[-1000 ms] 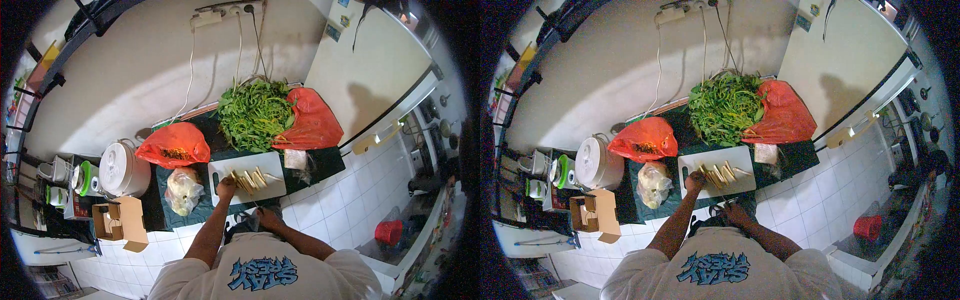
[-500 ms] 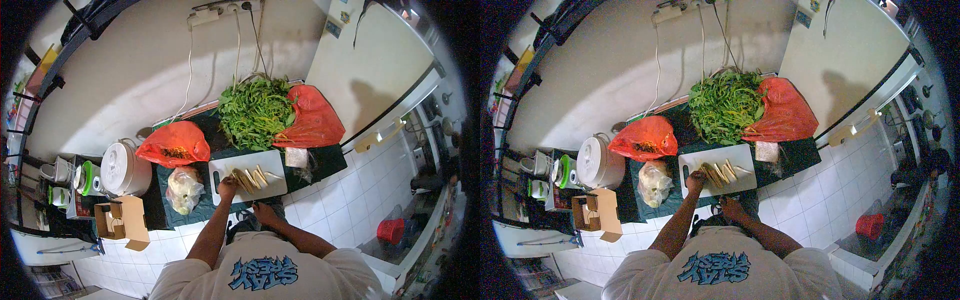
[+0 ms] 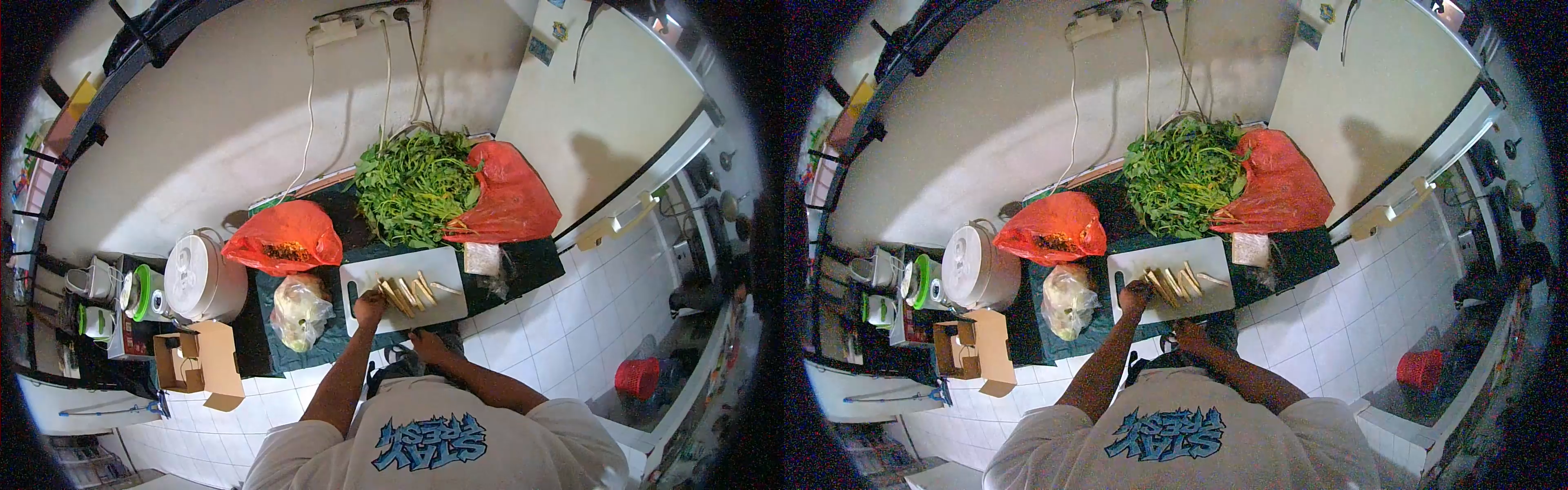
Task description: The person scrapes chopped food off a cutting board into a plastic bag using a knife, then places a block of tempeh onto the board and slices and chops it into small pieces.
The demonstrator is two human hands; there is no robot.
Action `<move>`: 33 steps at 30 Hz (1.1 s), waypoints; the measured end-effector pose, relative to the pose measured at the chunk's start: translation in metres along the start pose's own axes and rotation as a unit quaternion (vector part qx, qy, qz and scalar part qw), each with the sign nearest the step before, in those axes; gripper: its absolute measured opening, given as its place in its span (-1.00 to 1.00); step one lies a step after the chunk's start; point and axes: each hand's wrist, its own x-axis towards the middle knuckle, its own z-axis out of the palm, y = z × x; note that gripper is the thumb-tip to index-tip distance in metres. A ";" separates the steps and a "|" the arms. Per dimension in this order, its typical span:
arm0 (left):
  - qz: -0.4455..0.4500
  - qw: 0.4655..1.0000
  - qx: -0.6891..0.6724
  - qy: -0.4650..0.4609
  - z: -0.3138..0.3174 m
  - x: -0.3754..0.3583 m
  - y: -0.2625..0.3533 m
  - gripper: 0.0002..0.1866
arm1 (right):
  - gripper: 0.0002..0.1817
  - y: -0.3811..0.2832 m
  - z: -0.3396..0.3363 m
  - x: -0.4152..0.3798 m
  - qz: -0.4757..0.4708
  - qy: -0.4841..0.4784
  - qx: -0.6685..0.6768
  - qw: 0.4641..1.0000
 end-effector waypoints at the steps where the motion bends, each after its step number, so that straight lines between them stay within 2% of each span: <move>1: -0.010 0.998 0.066 -0.007 0.000 0.002 0.001 -0.61 | -0.38 0.007 -0.001 -0.009 -0.015 -0.026 -0.068 0.997; 2: -0.020 0.991 0.131 -0.013 0.000 0.003 0.003 -0.62 | -0.38 0.014 -0.003 -0.017 -0.014 -0.026 -0.069 0.997; 3: -0.019 0.991 0.129 -0.012 0.002 0.004 0.000 -0.62 | -0.35 0.019 -0.007 -0.025 0.022 -0.047 -0.002 0.999; 4: -0.008 1.000 0.021 -0.004 0.003 0.002 -0.005 -0.65 | -0.33 0.026 -0.012 -0.029 0.059 -0.068 0.065 0.994; 5: 0.002 0.996 -0.085 0.002 0.006 0.000 -0.011 -0.68 | -0.33 0.034 -0.017 -0.030 0.061 -0.067 0.065 0.994; 6: 0.003 0.996 -0.085 0.000 0.002 -0.002 -0.005 -0.68 | -0.33 0.045 -0.020 -0.028 0.043 -0.087 0.077 0.992; 10: 0.077 0.997 -0.024 0.006 -0.005 -0.008 0.008 -0.74 | -0.38 0.047 -0.062 -0.043 -0.004 -0.130 0.138 0.982; 12: 0.101 0.982 0.161 -0.007 0.000 0.000 0.014 -0.64 | -0.42 0.034 -0.085 -0.051 -0.016 -0.150 0.192 0.970; 13: 0.045 0.990 0.125 -0.035 0.002 -0.001 0.029 -0.54 | -0.42 0.047 -0.082 -0.047 -0.113 -0.055 0.163 0.979; 14: 0.051 0.990 0.127 -0.038 0.003 -0.005 0.042 -0.54 | -0.43 0.060 -0.076 -0.045 -0.161 -0.007 0.150 0.975; 15: 0.016 0.980 0.187 -0.063 0.003 -0.008 0.063 -0.49 | -0.43 0.069 -0.073 -0.044 -0.206 0.044 0.133 0.969; 16: -0.023 0.965 0.246 -0.087 -0.001 -0.012 0.081 -0.41 | -0.43 0.071 -0.072 -0.044 -0.194 0.074 0.133 0.969; 17: -0.009 0.956 0.260 -0.138 -0.008 -0.015 0.098 -0.29 | -0.43 0.075 -0.070 -0.040 -0.189 0.089 0.134 0.969; 18: -0.007 0.956 0.260 -0.136 0.008 -0.004 0.077 -0.29 | -0.43 0.079 -0.068 -0.037 -0.184 0.104 0.134 0.968; 19: 0.080 0.950 0.288 -0.096 0.038 0.012 0.037 -0.28 | -0.42 0.088 -0.062 -0.030 -0.174 0.119 0.117 0.970; 21: 0.044 0.948 0.281 -0.141 0.015 -0.007 0.079 -0.30 | -0.41 0.121 -0.040 -0.013 -0.158 0.132 0.104 0.973; 22: 0.043 0.947 0.283 -0.145 0.023 -0.003 0.070 -0.30 | -0.42 0.144 -0.026 0.001 -0.188 0.146 0.083 0.968; 24: 0.120 0.941 0.299 -0.103 0.046 0.009 0.038 -0.28 | -0.43 0.140 -0.019 -0.004 -0.215 0.159 0.066 0.961; 25: 0.044 0.955 0.270 -0.113 0.025 -0.005 0.073 -0.29 | -0.43 0.118 -0.032 -0.015 -0.194 0.159 0.098 0.963; 27: 0.079 0.949 0.286 -0.106 0.033 -0.004 0.072 -0.29 | -0.44 0.105 -0.039 -0.020 -0.174 0.160 0.130 0.963; 28: 0.112 0.942 0.300 -0.100 0.036 -0.008 0.071 -0.28 | -0.43 0.106 -0.036 -0.022 -0.123 0.134 0.157 0.971; 29: 0.110 0.942 0.301 -0.100 0.040 -0.011 0.072 -0.28 | -0.43 0.103 -0.035 -0.021 -0.099 0.121 0.171 0.973; 30: 0.066 0.945 0.302 -0.108 0.034 -0.018 0.095 -0.25 | -0.42 0.106 -0.031 -0.018 -0.074 0.107 0.184 0.974; 31: 0.023 0.945 0.304 -0.116 0.034 -0.023 0.106 -0.22 | -0.40 0.110 -0.025 -0.010 -0.210 0.227 0.059 0.949; 32: 0.025 0.945 0.306 -0.116 0.043 -0.021 0.104 -0.22 | -0.38 0.117 -0.021 -0.009 -0.276 0.279 -0.004 0.920; 33: 0.071 0.930 0.351 -0.087 0.061 -0.013 0.091 -0.17 | -0.37 0.117 -0.021 -0.009 -0.332 0.339 -0.069 0.878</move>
